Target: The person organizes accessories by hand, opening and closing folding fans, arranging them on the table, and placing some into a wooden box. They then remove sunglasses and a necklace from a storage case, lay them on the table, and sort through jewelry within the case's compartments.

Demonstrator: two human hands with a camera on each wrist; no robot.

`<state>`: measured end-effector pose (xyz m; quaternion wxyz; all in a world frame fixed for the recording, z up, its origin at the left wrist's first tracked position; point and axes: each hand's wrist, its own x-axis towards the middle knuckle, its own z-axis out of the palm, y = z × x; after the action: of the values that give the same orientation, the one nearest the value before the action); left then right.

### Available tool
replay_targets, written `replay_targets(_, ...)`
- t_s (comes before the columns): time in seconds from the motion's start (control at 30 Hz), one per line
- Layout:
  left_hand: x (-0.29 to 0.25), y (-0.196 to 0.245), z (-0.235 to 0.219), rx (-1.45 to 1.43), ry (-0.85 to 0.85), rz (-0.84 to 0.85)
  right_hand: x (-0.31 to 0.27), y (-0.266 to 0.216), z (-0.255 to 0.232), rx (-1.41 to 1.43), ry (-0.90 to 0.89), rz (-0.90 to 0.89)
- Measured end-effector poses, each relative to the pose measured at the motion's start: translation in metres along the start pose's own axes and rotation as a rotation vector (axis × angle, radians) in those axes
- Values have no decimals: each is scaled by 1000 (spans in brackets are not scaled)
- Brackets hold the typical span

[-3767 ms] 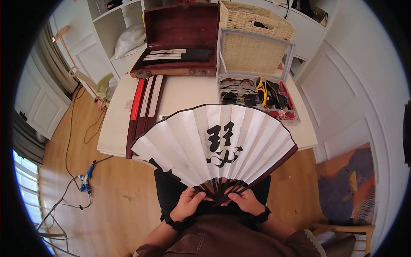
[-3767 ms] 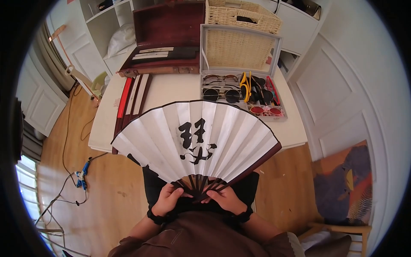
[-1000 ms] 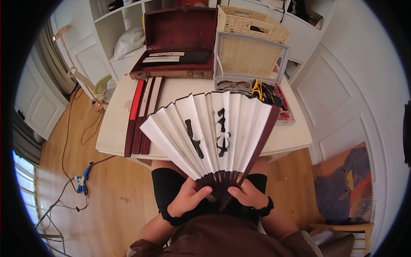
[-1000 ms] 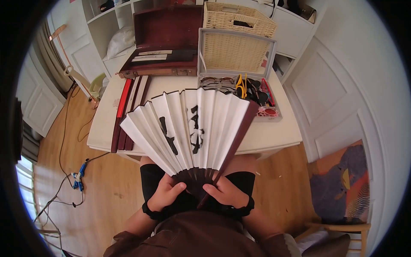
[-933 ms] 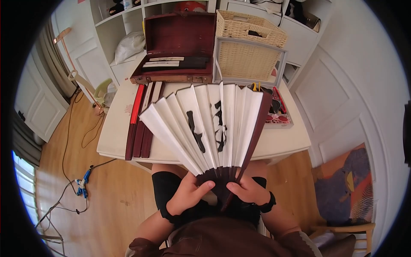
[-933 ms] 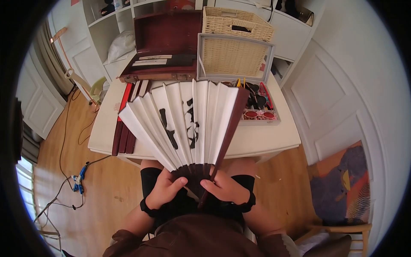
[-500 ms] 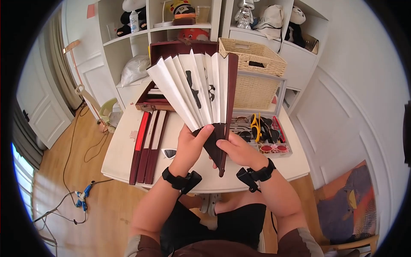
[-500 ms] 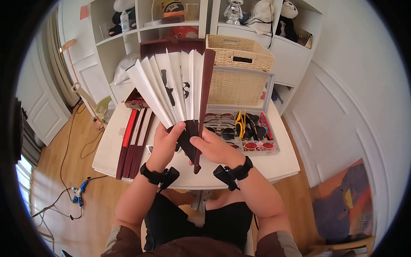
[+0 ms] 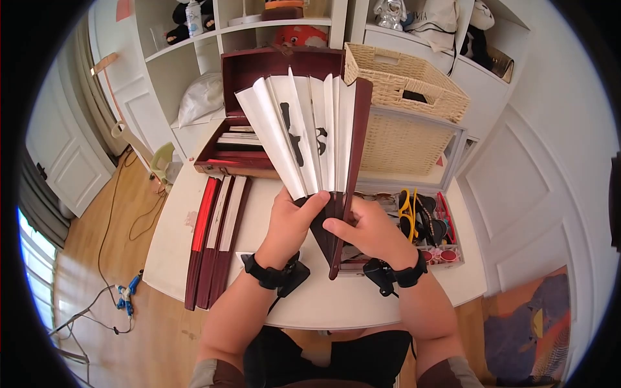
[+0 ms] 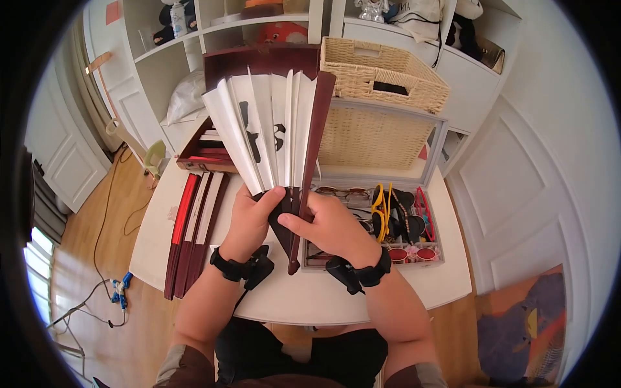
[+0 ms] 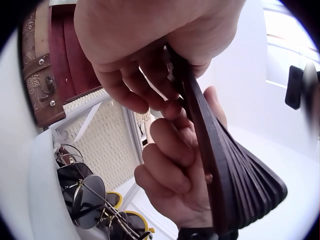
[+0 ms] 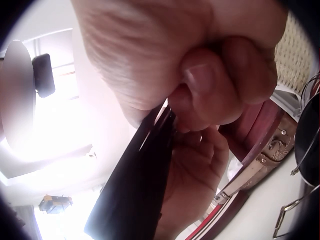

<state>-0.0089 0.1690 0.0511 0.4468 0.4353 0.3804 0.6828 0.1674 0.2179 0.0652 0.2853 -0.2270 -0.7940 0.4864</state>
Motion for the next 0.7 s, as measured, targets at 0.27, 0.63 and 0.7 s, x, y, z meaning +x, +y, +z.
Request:
replay_targets(0.27,-2,-21,-12,-73,-21,22,-7,5,7,-74,90,-24)
replay_targets(0.63,-5,-26,-19,-150,8,-96,-8,7,17,-159,51,47)
replay_targets(0.7,-6,-31,-20,-172,14,-92,-9,18,21,-52,155,-23)
